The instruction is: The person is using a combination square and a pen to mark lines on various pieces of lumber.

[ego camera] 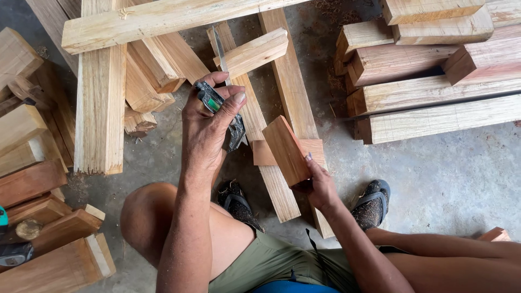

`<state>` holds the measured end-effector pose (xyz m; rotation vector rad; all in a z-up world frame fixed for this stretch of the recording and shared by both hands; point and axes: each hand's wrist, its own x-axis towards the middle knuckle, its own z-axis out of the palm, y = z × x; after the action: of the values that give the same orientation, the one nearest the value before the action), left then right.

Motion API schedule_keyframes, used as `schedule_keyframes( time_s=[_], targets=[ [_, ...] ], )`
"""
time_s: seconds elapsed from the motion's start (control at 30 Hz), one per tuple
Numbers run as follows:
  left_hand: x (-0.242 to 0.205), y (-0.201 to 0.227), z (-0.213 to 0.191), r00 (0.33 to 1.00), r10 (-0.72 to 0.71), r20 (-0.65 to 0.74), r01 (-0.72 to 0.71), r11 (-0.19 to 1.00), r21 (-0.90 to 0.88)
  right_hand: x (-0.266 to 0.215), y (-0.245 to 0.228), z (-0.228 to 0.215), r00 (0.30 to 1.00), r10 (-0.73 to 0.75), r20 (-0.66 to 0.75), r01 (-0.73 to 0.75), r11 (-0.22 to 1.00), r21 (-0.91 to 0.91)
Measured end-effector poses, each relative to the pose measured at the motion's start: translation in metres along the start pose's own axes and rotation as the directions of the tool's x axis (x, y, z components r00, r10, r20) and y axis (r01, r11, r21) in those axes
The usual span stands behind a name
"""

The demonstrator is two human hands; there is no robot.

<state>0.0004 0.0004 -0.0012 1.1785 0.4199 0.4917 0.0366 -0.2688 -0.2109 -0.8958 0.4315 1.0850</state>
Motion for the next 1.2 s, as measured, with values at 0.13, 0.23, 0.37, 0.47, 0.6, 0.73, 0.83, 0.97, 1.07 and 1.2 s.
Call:
schedule_keyframes(
  time_s=[0.13, 0.23, 0.37, 0.47, 0.6, 0.73, 0.83, 0.97, 1.07, 1.2],
  targets=[
    [0.0, -0.001, -0.001, 1.0, 0.005, -0.004, -0.005, 0.999, 0.034, 0.004, 0.023, -0.02, 0.9, -0.286, -0.329, 0.11, 0.879, -0.463],
    [0.001, -0.002, -0.003, 1.0, 0.012, 0.001, -0.012, 0.998, 0.065, -0.002, 0.013, -0.017, 0.819, -0.495, -0.29, -0.019, 0.482, -0.876],
    [0.0, -0.001, -0.005, 1.0, 0.02, 0.018, -0.022, 0.996, 0.087, -0.009, -0.016, -0.002, 0.794, -0.607, 0.042, 0.153, 0.132, -0.979],
    [0.001, -0.001, -0.005, 0.999, 0.028, 0.026, -0.03, 0.996, 0.086, -0.019, -0.025, 0.021, 0.833, -0.478, 0.279, 0.44, 0.266, -0.858],
    [0.0, 0.0, -0.003, 1.0, 0.021, 0.013, -0.022, 0.995, 0.098, -0.014, -0.015, 0.025, 0.915, -0.396, 0.075, 0.268, 0.46, -0.847],
    [-0.002, 0.001, -0.002, 1.0, 0.015, 0.02, -0.017, 0.997, 0.08, -0.02, -0.009, 0.041, 0.786, -0.587, 0.196, 0.318, 0.112, -0.941],
    [-0.003, 0.002, -0.001, 1.0, 0.017, 0.017, -0.018, 0.996, 0.086, -0.013, 0.005, 0.042, 0.679, -0.669, 0.302, 0.342, -0.076, -0.937],
    [-0.004, 0.002, 0.0, 1.0, 0.006, 0.012, -0.007, 0.995, 0.103, -0.008, 0.015, 0.041, 0.623, -0.726, 0.291, 0.272, -0.148, -0.951],
    [-0.005, -0.001, 0.0, 1.0, 0.003, 0.023, -0.004, 0.998, 0.057, -0.004, 0.018, 0.036, 0.65, -0.71, 0.271, 0.273, -0.115, -0.955],
    [-0.005, -0.012, -0.001, 0.999, 0.024, 0.038, -0.025, 0.999, 0.024, -0.003, 0.024, 0.025, 0.9, -0.4, 0.171, 0.38, 0.531, -0.758]
  ],
)
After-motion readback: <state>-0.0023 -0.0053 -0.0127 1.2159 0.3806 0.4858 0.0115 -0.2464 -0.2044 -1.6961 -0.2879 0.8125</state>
